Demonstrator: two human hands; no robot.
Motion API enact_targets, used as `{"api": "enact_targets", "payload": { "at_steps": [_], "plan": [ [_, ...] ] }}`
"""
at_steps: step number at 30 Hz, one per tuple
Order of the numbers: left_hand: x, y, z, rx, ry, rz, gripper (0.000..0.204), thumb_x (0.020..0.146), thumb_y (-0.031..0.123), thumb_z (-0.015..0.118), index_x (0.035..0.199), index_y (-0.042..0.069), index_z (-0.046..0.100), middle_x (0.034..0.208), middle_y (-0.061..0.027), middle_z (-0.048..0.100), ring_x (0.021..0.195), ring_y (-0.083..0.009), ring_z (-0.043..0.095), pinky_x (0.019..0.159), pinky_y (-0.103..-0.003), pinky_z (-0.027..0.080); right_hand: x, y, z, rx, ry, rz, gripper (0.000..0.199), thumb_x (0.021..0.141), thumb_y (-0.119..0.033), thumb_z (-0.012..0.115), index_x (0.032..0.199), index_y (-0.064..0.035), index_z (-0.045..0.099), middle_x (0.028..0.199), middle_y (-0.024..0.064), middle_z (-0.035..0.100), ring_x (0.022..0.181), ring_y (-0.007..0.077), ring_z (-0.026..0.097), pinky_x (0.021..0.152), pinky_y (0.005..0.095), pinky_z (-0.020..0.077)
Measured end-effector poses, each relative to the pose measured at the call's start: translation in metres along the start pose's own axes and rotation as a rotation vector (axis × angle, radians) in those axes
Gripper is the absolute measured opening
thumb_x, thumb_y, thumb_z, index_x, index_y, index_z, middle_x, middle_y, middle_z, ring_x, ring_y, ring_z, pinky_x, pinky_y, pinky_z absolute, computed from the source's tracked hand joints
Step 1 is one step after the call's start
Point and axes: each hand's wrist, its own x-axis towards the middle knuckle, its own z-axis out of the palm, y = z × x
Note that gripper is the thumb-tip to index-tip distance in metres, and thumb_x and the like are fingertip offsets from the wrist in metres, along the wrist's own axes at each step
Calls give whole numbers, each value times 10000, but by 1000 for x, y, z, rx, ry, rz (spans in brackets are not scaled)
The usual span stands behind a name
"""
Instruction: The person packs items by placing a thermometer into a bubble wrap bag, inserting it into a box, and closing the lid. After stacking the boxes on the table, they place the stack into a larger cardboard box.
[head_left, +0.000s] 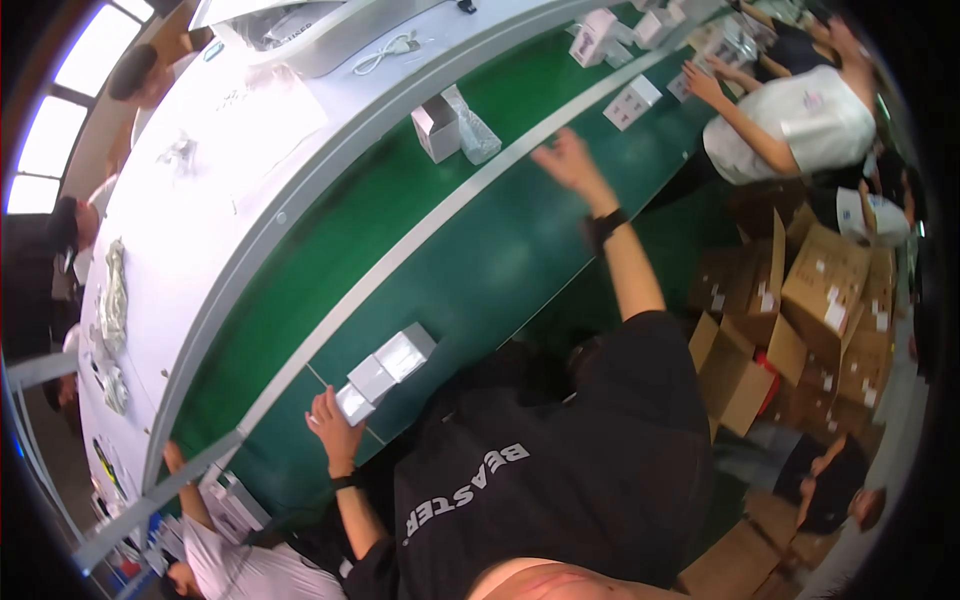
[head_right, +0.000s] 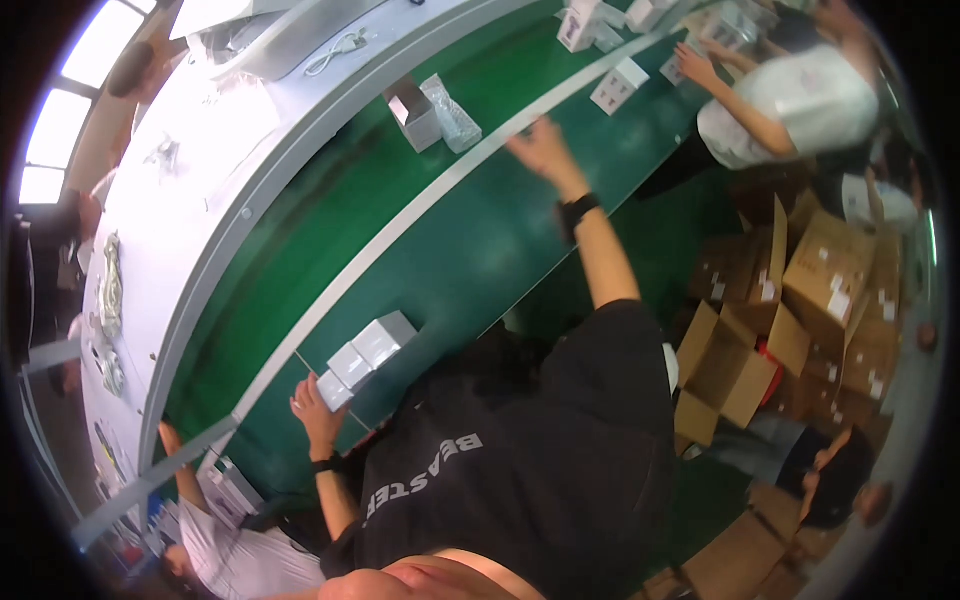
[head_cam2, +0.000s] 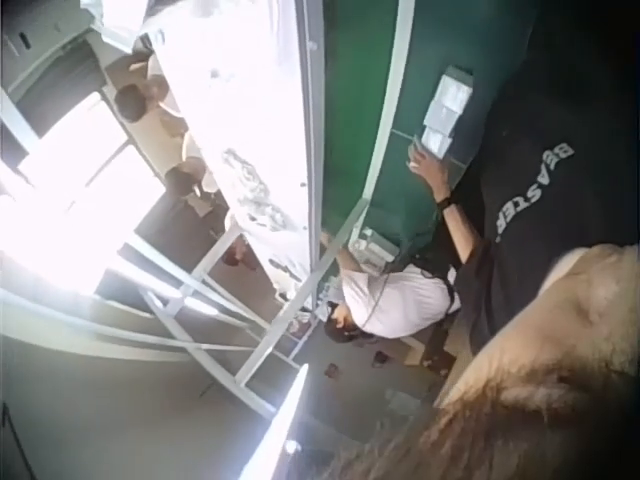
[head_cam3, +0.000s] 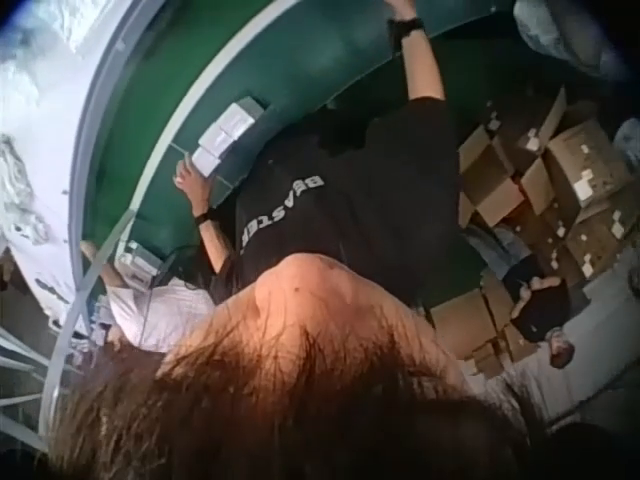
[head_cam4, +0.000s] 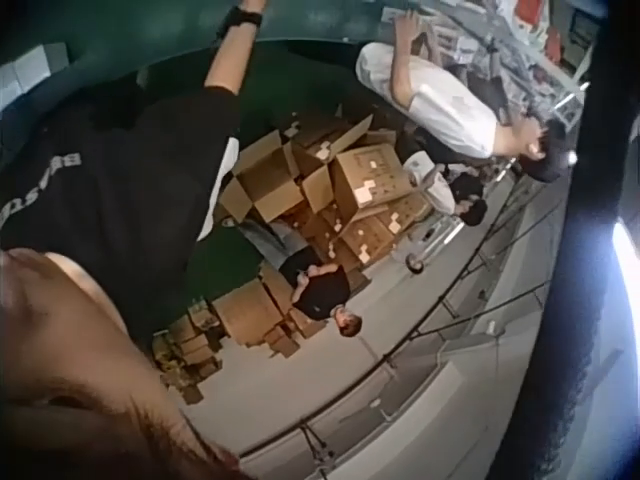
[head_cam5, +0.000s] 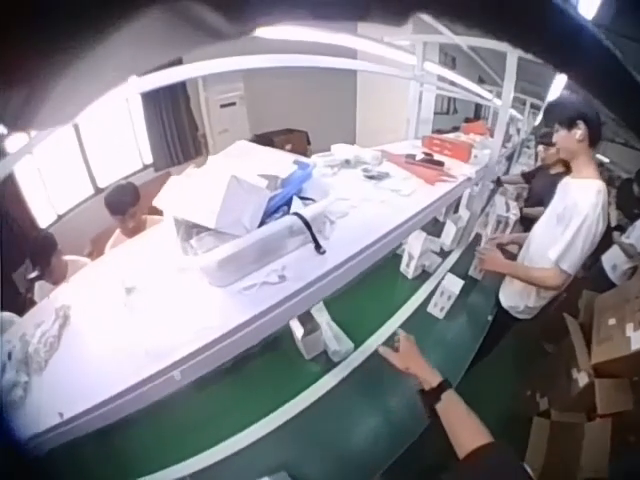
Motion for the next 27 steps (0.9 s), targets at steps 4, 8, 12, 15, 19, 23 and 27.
{"api": "enact_targets", "payload": {
  "at_steps": [4,8,12,15,19,23,27],
  "plan": [
    [-1,-2,-5,72,-70,-3,1067,573,344,872,1449,67,329,1409,-146,404,1368,-347,335,1108,-629,199,105,111,-138,-841,216,132,512,744,-380,703,977,74,653,1015,294,654,993,445,626,867,467,507],
    [-2,19,-18,123,-109,-81,1075,572,307,883,1462,88,321,1458,-145,362,1397,-365,296,1102,-648,199,159,177,-207,-1070,228,411,854,619,-536,810,1201,41,566,1199,278,584,1133,463,551,989,468,451],
    [0,47,-17,143,-61,-295,1080,561,206,896,1473,138,322,1473,-153,343,1397,-398,281,1096,-600,267,183,216,-245,-925,231,272,1054,585,-619,783,1314,75,469,1313,345,495,1257,456,466,1039,475,403],
    [5,46,-12,48,-14,-325,1080,553,161,898,1472,162,331,1463,-162,352,1387,-413,289,1091,-566,307,182,240,-270,-891,10,244,1113,599,-649,765,1373,59,394,1338,354,463,1259,463,460,1034,477,409],
    [-11,49,-14,65,-13,-336,1062,553,138,897,1461,156,346,1444,-172,368,1363,-424,315,1072,-528,354,171,167,-216,-1122,-92,551,1091,608,-661,758,1384,1,370,1370,289,429,1211,448,496,1001,476,435],
    [-1,46,-16,36,17,-315,1047,554,138,895,1452,146,358,1417,-180,396,1335,-431,347,1065,-521,365,156,122,-205,-914,-234,675,1058,644,-693,705,1403,-37,370,1370,275,434,1191,432,526,974,458,456],
    [4,50,-24,22,37,-302,1032,560,132,887,1448,131,362,1396,-184,421,1310,-431,374,1059,-506,379,111,102,-151,-1009,-355,240,913,749,-661,635,1404,-75,388,1357,217,467,1136,396,574,908,447,495]
  ]
}}
